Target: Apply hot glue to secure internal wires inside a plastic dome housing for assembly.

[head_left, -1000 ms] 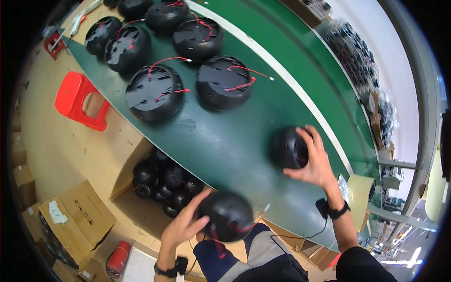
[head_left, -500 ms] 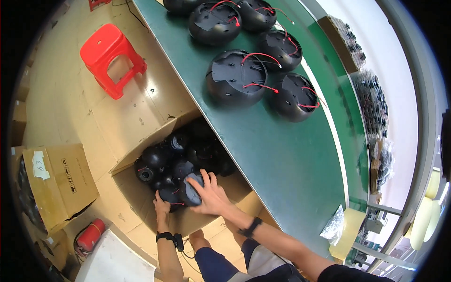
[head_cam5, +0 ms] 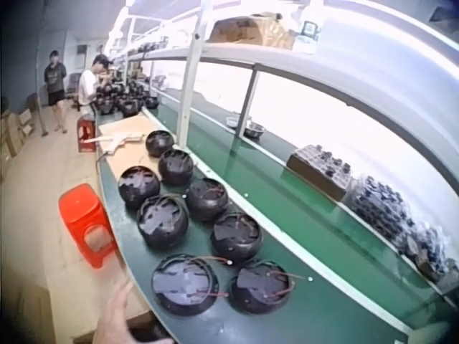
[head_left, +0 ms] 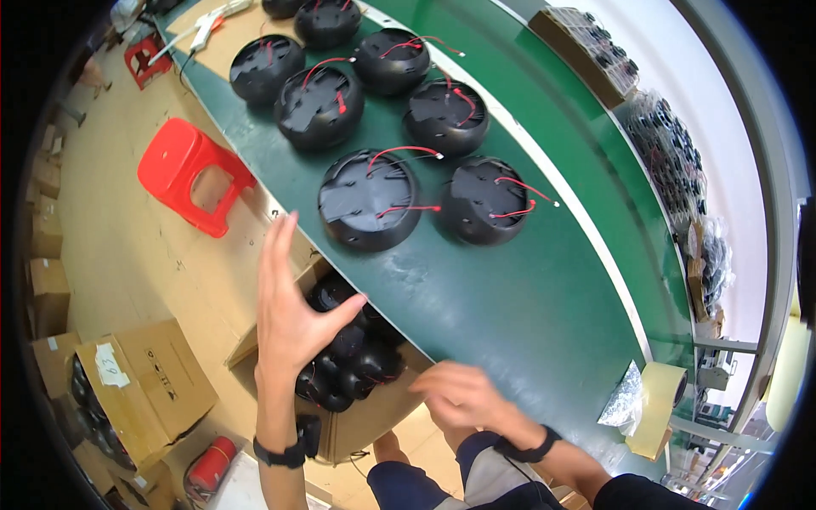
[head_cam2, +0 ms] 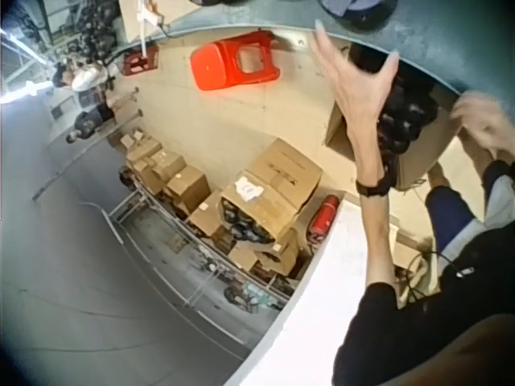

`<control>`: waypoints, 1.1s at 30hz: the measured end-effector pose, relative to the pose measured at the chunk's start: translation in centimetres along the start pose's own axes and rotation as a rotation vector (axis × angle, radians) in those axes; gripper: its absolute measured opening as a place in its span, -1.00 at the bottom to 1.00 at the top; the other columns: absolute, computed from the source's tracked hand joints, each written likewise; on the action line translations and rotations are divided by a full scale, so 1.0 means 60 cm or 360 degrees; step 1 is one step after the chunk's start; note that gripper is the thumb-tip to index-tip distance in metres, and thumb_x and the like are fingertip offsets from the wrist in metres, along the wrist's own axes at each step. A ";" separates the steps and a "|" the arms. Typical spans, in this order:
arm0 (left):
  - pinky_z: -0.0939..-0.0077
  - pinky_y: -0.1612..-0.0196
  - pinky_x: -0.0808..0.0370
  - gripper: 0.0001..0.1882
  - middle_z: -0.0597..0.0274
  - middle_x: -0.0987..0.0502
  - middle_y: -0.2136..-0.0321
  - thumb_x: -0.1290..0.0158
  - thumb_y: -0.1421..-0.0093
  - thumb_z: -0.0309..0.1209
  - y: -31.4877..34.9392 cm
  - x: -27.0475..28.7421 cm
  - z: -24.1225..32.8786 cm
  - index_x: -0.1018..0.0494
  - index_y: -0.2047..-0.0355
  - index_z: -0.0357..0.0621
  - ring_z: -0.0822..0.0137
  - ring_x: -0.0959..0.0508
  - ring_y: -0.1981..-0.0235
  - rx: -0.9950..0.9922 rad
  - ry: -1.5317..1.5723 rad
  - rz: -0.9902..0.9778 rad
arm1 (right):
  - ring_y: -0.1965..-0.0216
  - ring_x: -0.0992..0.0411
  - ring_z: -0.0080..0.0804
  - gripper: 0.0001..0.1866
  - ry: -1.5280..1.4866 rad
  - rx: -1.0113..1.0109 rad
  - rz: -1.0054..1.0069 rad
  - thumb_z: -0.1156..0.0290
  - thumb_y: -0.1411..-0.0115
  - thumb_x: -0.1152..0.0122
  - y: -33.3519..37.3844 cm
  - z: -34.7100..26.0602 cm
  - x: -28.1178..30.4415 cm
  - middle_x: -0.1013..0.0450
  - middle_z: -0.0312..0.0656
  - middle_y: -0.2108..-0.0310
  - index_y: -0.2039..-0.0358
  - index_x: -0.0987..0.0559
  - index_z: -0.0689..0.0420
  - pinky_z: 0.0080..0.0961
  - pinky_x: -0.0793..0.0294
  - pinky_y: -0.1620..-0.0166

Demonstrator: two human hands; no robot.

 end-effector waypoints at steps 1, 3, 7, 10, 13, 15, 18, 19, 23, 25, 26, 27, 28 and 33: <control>0.01 -0.28 -0.35 0.23 -0.20 -0.15 -0.35 -0.51 0.23 -0.28 -0.042 -0.006 0.041 -0.05 -0.42 -0.13 -0.20 -0.25 -0.33 -0.0208 -0.0159 -0.0019 | 0.37 -0.57 -0.17 -0.78 0.0065 0.0079 0.0265 0.70 -0.06 -0.17 -0.005 0.000 0.064 -0.60 -0.12 0.36 0.29 -0.66 0.19 -0.35 -0.60 0.31; -0.01 -0.28 -0.34 0.32 -0.26 -0.11 -0.36 -0.53 0.31 -0.24 -0.106 -0.054 0.048 -0.01 -0.43 -0.12 -0.26 -0.22 -0.34 -0.0043 -0.0233 -0.0192 | 0.39 -0.57 -0.18 -0.81 0.0373 -0.0024 0.0656 0.73 -0.08 -0.10 -0.009 0.030 0.188 -0.60 -0.10 0.39 0.36 -0.62 0.21 -0.36 -0.57 0.32; 0.03 -0.31 -0.32 0.32 -0.23 -0.16 -0.30 -0.53 0.34 -0.26 -0.101 -0.090 0.017 0.00 -0.41 -0.17 -0.23 -0.24 -0.30 0.0057 -0.0157 -0.0054 | 0.18 -0.54 -0.41 -0.75 0.0602 -0.0323 0.1167 0.65 -0.31 0.02 -0.006 0.182 0.329 -0.56 -0.13 0.19 0.05 -0.53 0.26 -0.50 -0.53 0.20; 0.06 -0.34 -0.29 0.33 -0.19 -0.18 -0.29 -0.53 0.37 -0.29 0.049 -0.077 0.011 0.00 -0.40 -0.25 -0.19 -0.25 -0.31 0.0321 -0.0093 0.0015 | 0.02 -0.48 -0.04 -0.60 0.0918 -0.0110 0.0793 0.72 -0.14 -0.06 -0.036 0.209 0.335 -0.48 0.04 0.02 -0.03 -0.47 0.27 -0.27 -0.49 -0.03; 0.08 -0.37 -0.25 0.41 -0.20 -0.15 -0.30 -0.55 0.43 -0.23 0.254 -0.030 -0.050 0.04 -0.41 -0.24 -0.18 -0.24 -0.33 0.0719 -0.0183 -0.0059 | -0.10 -0.38 0.10 -0.53 0.1108 0.0001 0.0501 0.68 -0.07 -0.08 -0.057 0.218 0.286 -0.41 0.11 -0.08 -0.06 -0.46 0.31 -0.12 -0.37 -0.19; 0.10 -0.36 -0.27 0.38 -0.20 -0.15 -0.29 -0.54 0.42 -0.23 0.388 -0.047 -0.159 0.02 -0.40 -0.25 -0.18 -0.25 -0.32 0.1109 -0.0141 -0.0151 | -0.14 -0.34 0.11 -0.49 0.1131 0.0007 0.0446 0.66 -0.04 -0.05 -0.068 0.216 0.270 -0.38 0.15 -0.11 -0.08 -0.44 0.34 -0.11 -0.32 -0.22; 0.12 -0.35 -0.27 0.27 -0.20 -0.18 -0.29 -0.52 0.36 -0.31 0.447 -0.149 -0.288 -0.06 -0.37 -0.27 -0.17 -0.27 -0.29 0.1102 -0.0279 -0.0201 | -0.15 -0.33 0.15 -0.49 0.1290 -0.0044 0.0382 0.63 -0.09 -0.04 -0.052 0.243 0.264 -0.35 0.18 -0.13 -0.11 -0.42 0.37 -0.12 -0.29 -0.24; 0.10 -0.34 -0.29 0.25 -0.20 -0.16 -0.30 -0.52 0.33 -0.29 0.447 -0.177 -0.328 -0.07 -0.36 -0.25 -0.21 -0.25 -0.29 0.1043 -0.0284 -0.0204 | -0.16 -0.31 0.15 -0.50 0.1296 -0.0078 0.0354 0.62 -0.10 -0.03 -0.049 0.249 0.260 -0.32 0.20 -0.14 -0.11 -0.41 0.38 -0.12 -0.27 -0.25; 0.04 -0.32 -0.31 0.27 -0.22 -0.13 -0.32 -0.52 0.36 -0.29 0.403 -0.304 -0.469 -0.07 -0.38 -0.16 -0.26 -0.23 -0.29 0.0843 -0.0304 -0.0110 | -0.19 -0.25 0.17 -0.56 0.1369 -0.0144 0.0259 0.59 -0.20 0.04 -0.032 0.269 0.256 -0.26 0.23 -0.15 -0.11 -0.38 0.41 -0.12 -0.18 -0.30; 0.01 -0.33 -0.29 0.30 -0.22 -0.11 -0.33 -0.52 0.35 -0.25 0.369 -0.371 -0.520 -0.03 -0.40 -0.11 -0.28 -0.20 -0.29 0.0900 -0.0328 -0.0139 | -0.21 -0.22 0.15 -0.57 0.1358 -0.0132 0.0225 0.54 -0.27 0.06 -0.023 0.278 0.266 -0.25 0.21 -0.16 -0.13 -0.34 0.45 -0.14 -0.11 -0.33; -0.02 -0.33 -0.29 0.30 -0.21 -0.11 -0.33 -0.51 0.34 -0.22 0.350 -0.383 -0.541 -0.02 -0.41 -0.09 -0.28 -0.20 -0.30 0.0915 -0.0361 -0.0054 | -0.22 -0.22 0.15 -0.56 0.1356 -0.0130 0.0217 0.53 -0.27 0.07 -0.027 0.273 0.266 -0.25 0.21 -0.16 -0.14 -0.34 0.45 -0.14 -0.10 -0.33; -0.05 -0.33 -0.28 0.31 -0.21 -0.10 -0.34 -0.51 0.32 -0.19 0.333 -0.392 -0.557 0.00 -0.41 -0.07 -0.28 -0.19 -0.30 0.0925 -0.0388 0.0022 | -0.23 -0.21 0.15 -0.56 0.1361 -0.0139 0.0212 0.52 -0.28 0.08 -0.030 0.267 0.270 -0.25 0.21 -0.16 -0.14 -0.33 0.46 -0.15 -0.09 -0.34; -0.10 -0.34 -0.26 0.31 -0.20 -0.12 -0.33 -0.50 0.29 -0.12 0.315 -0.392 -0.569 0.01 -0.42 -0.07 -0.28 -0.21 -0.30 0.0933 -0.0565 0.0051 | -0.24 -0.21 0.13 -0.55 0.1342 -0.0160 0.0252 0.51 -0.28 0.09 -0.031 0.264 0.278 -0.26 0.20 -0.16 -0.15 -0.33 0.46 -0.13 -0.07 -0.34; 0.05 -0.33 -0.28 0.10 -0.25 -0.25 -0.29 -0.42 0.07 -0.16 0.292 -0.348 -0.552 -0.06 -0.40 -0.15 -0.16 -0.28 -0.31 0.1072 -0.0754 -0.0162 | -0.14 -0.25 0.16 -0.55 0.1428 -0.0061 0.0245 0.55 -0.17 0.03 -0.024 0.273 0.259 -0.30 0.19 -0.08 -0.09 -0.39 0.39 -0.10 -0.17 -0.27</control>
Point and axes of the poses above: each hand's wrist, its own y-axis away from the middle knuckle, its own x-axis out of the back of the hand, z = x × y, the point moved 10 cm from there along -y, towards the middle knuckle
